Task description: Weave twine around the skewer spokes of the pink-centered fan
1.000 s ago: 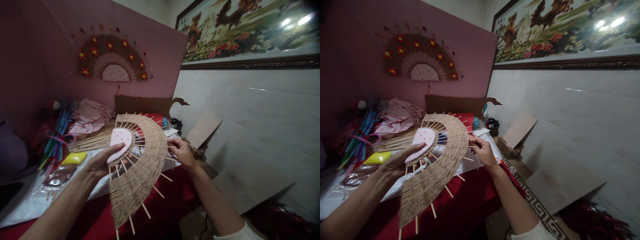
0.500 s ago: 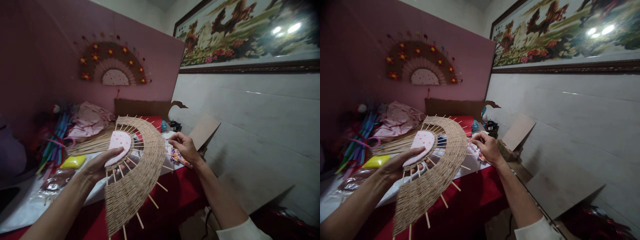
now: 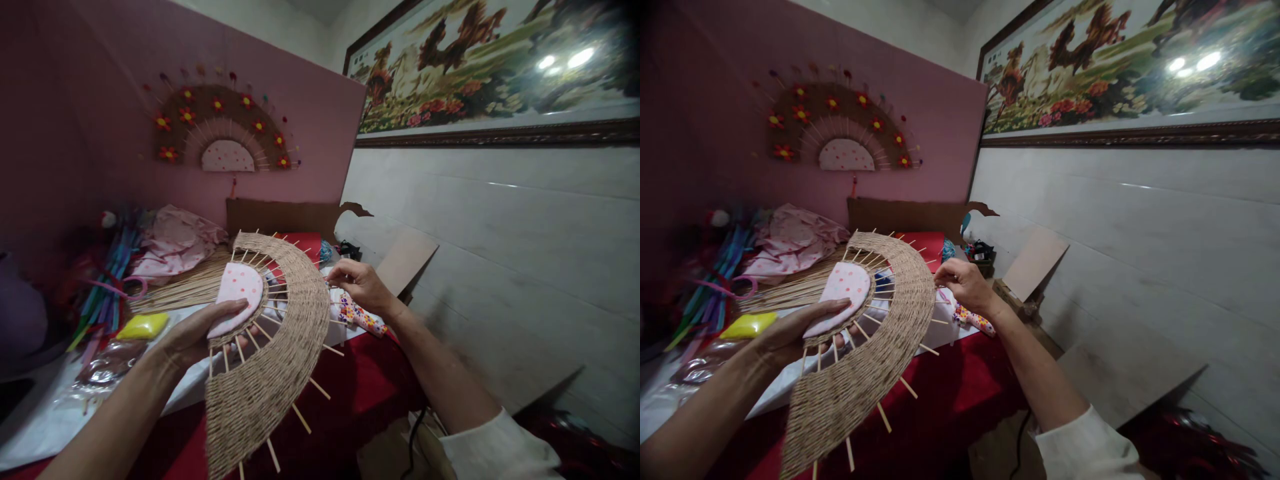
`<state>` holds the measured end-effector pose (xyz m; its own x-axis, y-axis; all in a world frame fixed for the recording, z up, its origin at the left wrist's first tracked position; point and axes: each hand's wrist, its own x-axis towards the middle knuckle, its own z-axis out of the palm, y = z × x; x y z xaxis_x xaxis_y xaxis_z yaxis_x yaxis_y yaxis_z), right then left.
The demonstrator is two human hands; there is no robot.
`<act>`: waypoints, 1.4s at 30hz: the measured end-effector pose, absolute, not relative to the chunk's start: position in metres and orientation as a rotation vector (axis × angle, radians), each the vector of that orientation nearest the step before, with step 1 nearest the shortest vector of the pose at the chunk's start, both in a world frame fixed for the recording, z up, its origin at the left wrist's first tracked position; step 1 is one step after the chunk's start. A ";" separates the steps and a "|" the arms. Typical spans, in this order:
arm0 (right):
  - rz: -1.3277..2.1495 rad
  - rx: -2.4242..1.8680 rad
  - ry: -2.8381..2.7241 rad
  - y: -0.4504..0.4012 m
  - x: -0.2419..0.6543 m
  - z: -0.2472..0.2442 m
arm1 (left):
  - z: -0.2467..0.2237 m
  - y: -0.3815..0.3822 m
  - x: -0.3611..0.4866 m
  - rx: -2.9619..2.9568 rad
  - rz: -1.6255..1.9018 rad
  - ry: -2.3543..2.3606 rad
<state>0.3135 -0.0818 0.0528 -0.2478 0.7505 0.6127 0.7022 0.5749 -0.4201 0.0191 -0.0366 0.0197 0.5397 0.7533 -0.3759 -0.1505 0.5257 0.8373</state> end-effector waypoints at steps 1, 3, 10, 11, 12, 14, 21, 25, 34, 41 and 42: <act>0.074 -1.156 -2.001 -0.081 0.314 0.054 | 0.020 -0.037 0.019 0.845 0.622 0.831; 0.081 -1.148 -2.021 -0.079 0.316 0.055 | 0.022 -0.037 0.018 0.840 0.625 0.845; 0.198 -1.155 -2.012 -0.071 0.319 0.061 | 0.019 -0.036 0.019 0.803 0.633 0.859; 0.247 -1.154 -1.996 -0.070 0.319 0.061 | 0.017 -0.035 0.019 0.798 0.629 0.853; 0.303 -1.158 -1.972 -0.068 0.319 0.061 | 0.016 -0.034 0.019 0.796 0.620 0.847; 0.415 -1.170 -1.920 -0.064 0.319 0.060 | 0.013 -0.033 0.018 0.802 0.607 0.840; 0.435 -1.227 -1.603 -0.042 0.320 0.059 | 0.013 -0.035 0.019 0.833 0.584 0.860; 0.647 -1.249 -1.296 -0.027 0.316 0.066 | 0.013 -0.034 0.020 0.803 0.604 0.858; 1.076 -1.142 -1.024 -0.004 0.315 0.087 | 0.006 -0.025 0.014 0.732 0.639 0.793; 1.224 -1.049 -0.899 0.001 0.309 0.096 | 0.009 -0.027 0.014 0.745 0.623 0.788; 1.229 -1.017 -0.838 0.002 0.307 0.096 | 0.010 -0.028 0.015 0.730 0.631 0.797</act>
